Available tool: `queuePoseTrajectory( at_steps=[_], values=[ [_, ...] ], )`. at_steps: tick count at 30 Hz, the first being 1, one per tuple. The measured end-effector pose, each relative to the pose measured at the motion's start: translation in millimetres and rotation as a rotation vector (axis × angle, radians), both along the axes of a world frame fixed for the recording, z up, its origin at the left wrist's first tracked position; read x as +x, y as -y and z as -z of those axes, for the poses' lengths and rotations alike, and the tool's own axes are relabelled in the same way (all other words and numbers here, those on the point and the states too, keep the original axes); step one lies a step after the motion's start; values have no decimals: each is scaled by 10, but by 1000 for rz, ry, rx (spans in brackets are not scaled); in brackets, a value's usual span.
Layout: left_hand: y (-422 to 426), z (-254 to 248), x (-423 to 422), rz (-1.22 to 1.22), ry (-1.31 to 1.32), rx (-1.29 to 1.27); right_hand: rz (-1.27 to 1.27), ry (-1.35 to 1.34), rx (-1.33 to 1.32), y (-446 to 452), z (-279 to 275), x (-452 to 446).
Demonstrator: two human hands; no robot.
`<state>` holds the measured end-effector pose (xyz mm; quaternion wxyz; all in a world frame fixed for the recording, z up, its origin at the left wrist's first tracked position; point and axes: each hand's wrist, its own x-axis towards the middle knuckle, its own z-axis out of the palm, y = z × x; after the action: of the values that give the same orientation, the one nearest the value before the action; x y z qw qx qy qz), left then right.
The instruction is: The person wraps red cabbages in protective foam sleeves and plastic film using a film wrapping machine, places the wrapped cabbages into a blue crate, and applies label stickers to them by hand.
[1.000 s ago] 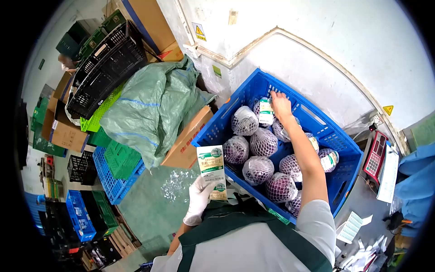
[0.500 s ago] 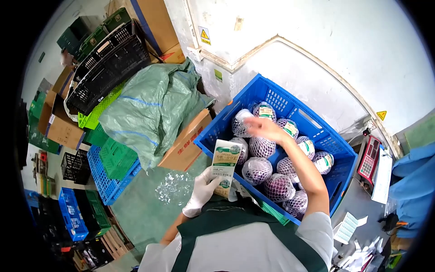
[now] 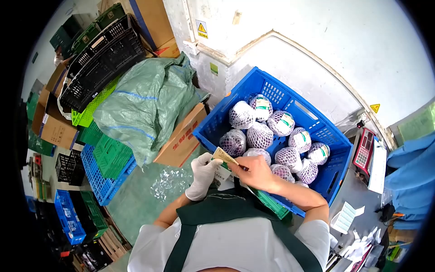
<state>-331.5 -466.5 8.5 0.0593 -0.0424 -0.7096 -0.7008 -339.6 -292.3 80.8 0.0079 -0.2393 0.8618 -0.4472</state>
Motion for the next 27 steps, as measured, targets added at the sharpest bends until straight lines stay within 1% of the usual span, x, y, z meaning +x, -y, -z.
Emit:
queuePoseTrajectory(
  at_steps=[1, 2, 3, 5, 6, 7, 9, 10, 11, 13, 14, 15, 17, 18, 19, 20, 21, 22, 23, 24, 26, 27],
  values=[
    [40, -21, -27, 17, 43, 18, 34, 115, -76, 21, 36, -23],
    [96, -65, -11, 73, 84, 20, -11, 125, -111, -11, 110, -83],
    [93, -92, -25, 72, 82, 20, 17, 170, -114, -33, 150, -130],
    [67, -115, -52, 125, 215, 332, 87, 121, -90, 37, -64, -192],
    [72, -71, -55, 128, 179, 333, 89, 25, -134, 52, 40, -227],
    [84, -51, -62, 124, 176, 335, 84, 24, -133, 68, 86, -255],
    [99, -34, -72, 1, 227, 204, -16, -174, 3, 92, 119, -303],
    [98, -78, -68, -4, 223, 207, -32, -226, 81, 99, 77, -339],
    [94, -136, -48, 26, 190, 135, -38, -230, 81, 103, 35, -408],
    [78, -238, -21, 84, 121, -14, 2, -240, -20, 85, -65, -653],
    [68, -96, -30, 117, 123, 14, 136, -270, -53, 24, -38, -875],
    [107, -170, -21, 172, 194, -82, 271, -294, -87, -59, -9, -1129],
    [169, -236, 10, 208, 395, -65, 497, -144, -275, -167, -134, -1569],
    [207, -219, 23, 205, 387, -68, 487, -99, -218, -329, 52, -1835],
    [259, -174, 55, 161, 357, 37, 477, -55, -162, -439, 355, -2069],
    [321, -128, 82, 117, 328, 143, 460, -32, -40, -428, 526, -2129],
    [401, -96, 91, 116, 336, 190, 433, -46, 120, -418, 789, -2168],
    [456, -103, 104, 77, 326, 244, 427, -111, 368, -414, 1074, -2147],
    [505, -109, 119, 37, 315, 299, 415, -177, 618, -380, 1169, -2081],
    [576, -38, 139, 23, 373, 288, 412, -177, 619, -397, 1220, -2068],
    [616, -66, 149, 2, 378, 314, 629, 7, 669, -331, 1121, -2036],
    [630, -98, 193, -15, 393, 335, 598, -203, 597, -315, 1155, -2015]
  ],
)
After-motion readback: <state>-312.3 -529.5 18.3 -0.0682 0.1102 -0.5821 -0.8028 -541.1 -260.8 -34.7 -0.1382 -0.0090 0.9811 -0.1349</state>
